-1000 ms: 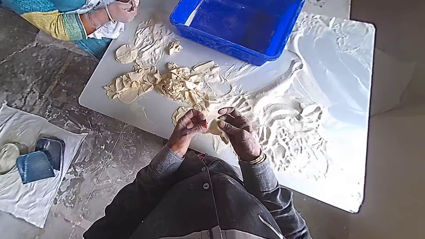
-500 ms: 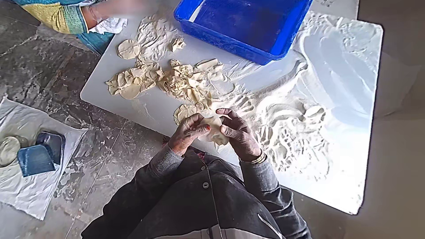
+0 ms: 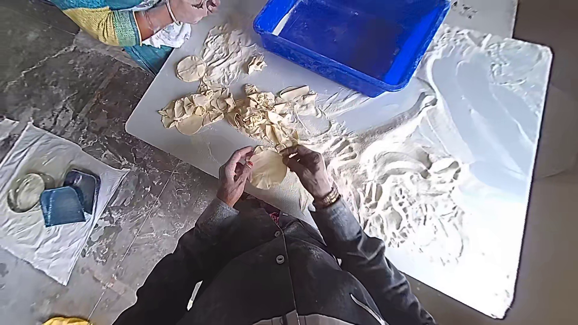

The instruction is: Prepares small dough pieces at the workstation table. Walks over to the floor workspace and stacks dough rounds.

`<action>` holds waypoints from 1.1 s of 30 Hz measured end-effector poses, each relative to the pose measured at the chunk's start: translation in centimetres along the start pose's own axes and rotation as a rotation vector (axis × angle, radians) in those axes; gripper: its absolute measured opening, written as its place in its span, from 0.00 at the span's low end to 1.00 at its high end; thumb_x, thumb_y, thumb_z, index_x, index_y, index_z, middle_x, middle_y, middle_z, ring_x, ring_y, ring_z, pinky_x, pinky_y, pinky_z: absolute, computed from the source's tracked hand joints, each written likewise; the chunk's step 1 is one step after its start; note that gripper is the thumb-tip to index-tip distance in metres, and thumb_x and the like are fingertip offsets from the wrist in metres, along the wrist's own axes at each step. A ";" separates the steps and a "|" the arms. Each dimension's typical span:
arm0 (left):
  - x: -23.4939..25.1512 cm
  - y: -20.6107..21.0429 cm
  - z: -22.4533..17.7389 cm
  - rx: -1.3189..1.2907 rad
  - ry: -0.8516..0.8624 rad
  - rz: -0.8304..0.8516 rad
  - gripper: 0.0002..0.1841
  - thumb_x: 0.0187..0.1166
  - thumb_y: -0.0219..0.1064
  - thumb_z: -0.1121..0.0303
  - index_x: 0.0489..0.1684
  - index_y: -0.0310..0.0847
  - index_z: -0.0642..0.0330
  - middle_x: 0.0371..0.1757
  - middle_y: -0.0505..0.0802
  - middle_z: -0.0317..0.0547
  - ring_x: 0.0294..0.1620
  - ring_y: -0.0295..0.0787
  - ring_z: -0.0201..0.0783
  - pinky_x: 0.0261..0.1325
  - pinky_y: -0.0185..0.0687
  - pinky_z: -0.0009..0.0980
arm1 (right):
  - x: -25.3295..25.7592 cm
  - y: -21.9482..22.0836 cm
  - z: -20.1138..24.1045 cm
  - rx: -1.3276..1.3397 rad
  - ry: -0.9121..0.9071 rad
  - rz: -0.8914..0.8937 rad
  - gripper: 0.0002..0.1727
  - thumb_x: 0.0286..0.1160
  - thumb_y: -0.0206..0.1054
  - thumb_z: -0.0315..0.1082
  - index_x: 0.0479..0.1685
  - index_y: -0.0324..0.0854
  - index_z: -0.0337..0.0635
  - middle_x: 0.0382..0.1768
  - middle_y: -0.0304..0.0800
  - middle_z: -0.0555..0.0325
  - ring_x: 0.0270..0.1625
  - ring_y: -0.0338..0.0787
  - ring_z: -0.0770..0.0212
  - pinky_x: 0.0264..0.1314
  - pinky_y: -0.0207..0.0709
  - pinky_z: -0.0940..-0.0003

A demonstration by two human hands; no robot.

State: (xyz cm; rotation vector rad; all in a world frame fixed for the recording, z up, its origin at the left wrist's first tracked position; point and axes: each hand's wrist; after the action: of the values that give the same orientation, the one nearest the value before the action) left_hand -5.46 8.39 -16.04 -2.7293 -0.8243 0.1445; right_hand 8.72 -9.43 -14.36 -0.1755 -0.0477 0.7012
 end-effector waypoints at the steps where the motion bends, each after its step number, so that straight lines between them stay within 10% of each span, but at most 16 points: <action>1: 0.2 -0.5 1.4 0.131 -0.023 -0.045 0.21 0.82 0.62 0.68 0.73 0.78 0.64 0.68 0.87 0.55 0.46 0.91 0.36 0.48 0.88 0.33 | 1.4 -0.2 -0.7 -0.224 -0.005 -0.009 0.11 0.77 0.67 0.29 0.53 0.90 0.41 0.48 0.93 0.53 0.39 0.91 0.60 0.43 0.86 0.61; 8: -1.0 -2.1 3.8 0.274 -0.082 -0.097 0.22 0.81 0.60 0.66 0.71 0.79 0.68 0.71 0.84 0.63 0.64 0.87 0.51 0.59 0.85 0.41 | 7.9 1.9 -3.2 -0.823 0.091 0.108 0.25 0.77 0.73 0.46 0.66 0.85 0.39 0.64 0.85 0.39 0.70 0.80 0.34 0.72 0.69 0.34; 13: -0.6 -0.5 1.8 0.160 -0.032 -0.108 0.20 0.82 0.60 0.66 0.66 0.82 0.69 0.66 0.88 0.61 0.61 0.90 0.44 0.57 0.86 0.35 | 7.5 0.8 -0.7 -0.491 0.109 -0.012 0.11 0.81 0.67 0.37 0.48 0.87 0.37 0.41 0.92 0.44 0.46 0.92 0.44 0.51 0.81 0.39; 15: -0.1 0.7 0.3 0.092 0.085 -0.111 0.25 0.79 0.66 0.63 0.71 0.78 0.70 0.69 0.86 0.60 0.64 0.88 0.44 0.61 0.88 0.37 | 6.0 -0.2 0.8 -0.133 0.098 0.002 0.10 0.78 0.66 0.36 0.41 0.85 0.38 0.28 0.86 0.55 0.31 0.85 0.61 0.36 0.78 0.59; 19: 1.4 2.8 -3.2 0.160 0.516 0.012 0.30 0.74 0.74 0.56 0.73 0.79 0.65 0.81 0.78 0.57 0.87 0.65 0.52 0.87 0.61 0.50 | 3.0 -1.6 3.4 0.230 0.122 0.184 0.07 0.71 0.63 0.36 0.30 0.84 0.45 0.24 0.86 0.68 0.28 0.86 0.73 0.35 0.82 0.75; 22: 2.0 4.1 -4.6 0.090 0.622 0.053 0.19 0.72 0.76 0.63 0.56 0.88 0.67 0.58 0.94 0.51 0.68 0.86 0.41 0.76 0.78 0.40 | 1.4 -2.2 3.6 0.432 0.123 0.243 0.10 0.74 0.62 0.37 0.26 0.83 0.48 0.22 0.86 0.69 0.23 0.84 0.76 0.29 0.78 0.81; 28: 1.8 5.7 -7.0 -0.557 -0.035 0.014 0.10 0.82 0.61 0.75 0.49 0.88 0.68 0.38 0.94 0.44 0.36 0.91 0.32 0.45 0.90 0.30 | -0.1 -3.7 3.9 0.454 0.000 0.172 0.20 0.86 0.60 0.50 0.51 0.85 0.41 0.40 0.93 0.60 0.38 0.91 0.68 0.39 0.86 0.75; 33: 2.0 6.2 -9.8 -0.903 -0.579 -0.065 0.13 0.92 0.49 0.73 0.52 0.80 0.71 0.38 0.93 0.54 0.37 0.95 0.45 0.47 0.94 0.40 | -0.7 -2.6 3.7 0.027 -0.117 -0.049 0.20 0.73 0.74 0.44 0.55 0.85 0.37 0.43 0.93 0.59 0.40 0.92 0.69 0.40 0.87 0.73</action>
State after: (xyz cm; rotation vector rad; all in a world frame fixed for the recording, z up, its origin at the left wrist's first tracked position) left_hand 1.19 2.23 -8.61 -3.5454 -1.3982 0.7346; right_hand 9.47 -11.24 -10.30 -0.1074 -0.1536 0.6623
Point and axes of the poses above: each hand's wrist, its own x-axis towards the middle knuckle, its own y-axis out of the palm, z = x × y
